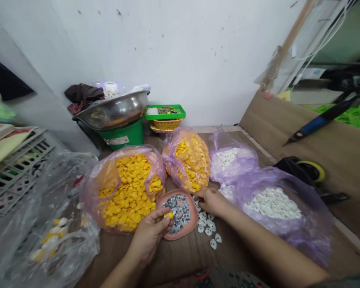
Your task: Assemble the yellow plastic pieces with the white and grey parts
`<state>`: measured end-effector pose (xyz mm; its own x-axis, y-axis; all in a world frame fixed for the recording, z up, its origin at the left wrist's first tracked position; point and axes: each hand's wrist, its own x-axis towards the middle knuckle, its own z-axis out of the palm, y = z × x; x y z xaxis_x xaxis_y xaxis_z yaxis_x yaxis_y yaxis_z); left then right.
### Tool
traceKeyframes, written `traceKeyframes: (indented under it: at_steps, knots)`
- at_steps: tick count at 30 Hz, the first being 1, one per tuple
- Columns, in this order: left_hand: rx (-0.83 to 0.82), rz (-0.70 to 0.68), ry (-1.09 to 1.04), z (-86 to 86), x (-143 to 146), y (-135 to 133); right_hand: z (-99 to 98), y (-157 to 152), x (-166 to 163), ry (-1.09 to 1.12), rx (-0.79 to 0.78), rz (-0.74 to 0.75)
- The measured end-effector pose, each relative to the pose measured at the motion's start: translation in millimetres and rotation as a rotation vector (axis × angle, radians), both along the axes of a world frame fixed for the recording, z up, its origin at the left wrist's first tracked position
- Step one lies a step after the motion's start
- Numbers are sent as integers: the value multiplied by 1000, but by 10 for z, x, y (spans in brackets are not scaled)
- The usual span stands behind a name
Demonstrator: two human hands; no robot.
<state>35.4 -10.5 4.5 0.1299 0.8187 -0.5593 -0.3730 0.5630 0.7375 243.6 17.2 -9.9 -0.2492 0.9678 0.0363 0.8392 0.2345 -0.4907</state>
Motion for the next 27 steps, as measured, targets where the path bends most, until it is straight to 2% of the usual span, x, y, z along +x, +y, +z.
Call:
traceKeyframes:
  at_steps: [3,9,12,16,19,23,27]
  knots:
    - [-8,-4,-5,-11,-7,0,-75,-80,-48,36,-12,3]
    - [14,2,2,-27,51,19,-110,-172,42,138,48,-155]
    - [44,-33,-1,-23,92,11,-105,-213,60,211,96,-182]
    - [107,-64,-46,14,158,-12,-62,-308,-122,531,88,-221]
    - [148,-94,-108,35,192,-28,17,-379,-325,736,0,-123]
    - [147,-34,-155,23,184,-47,121,-413,-459,670,103,25]
    - [175,22,-153,3,146,-65,149,-404,-495,659,181,15]
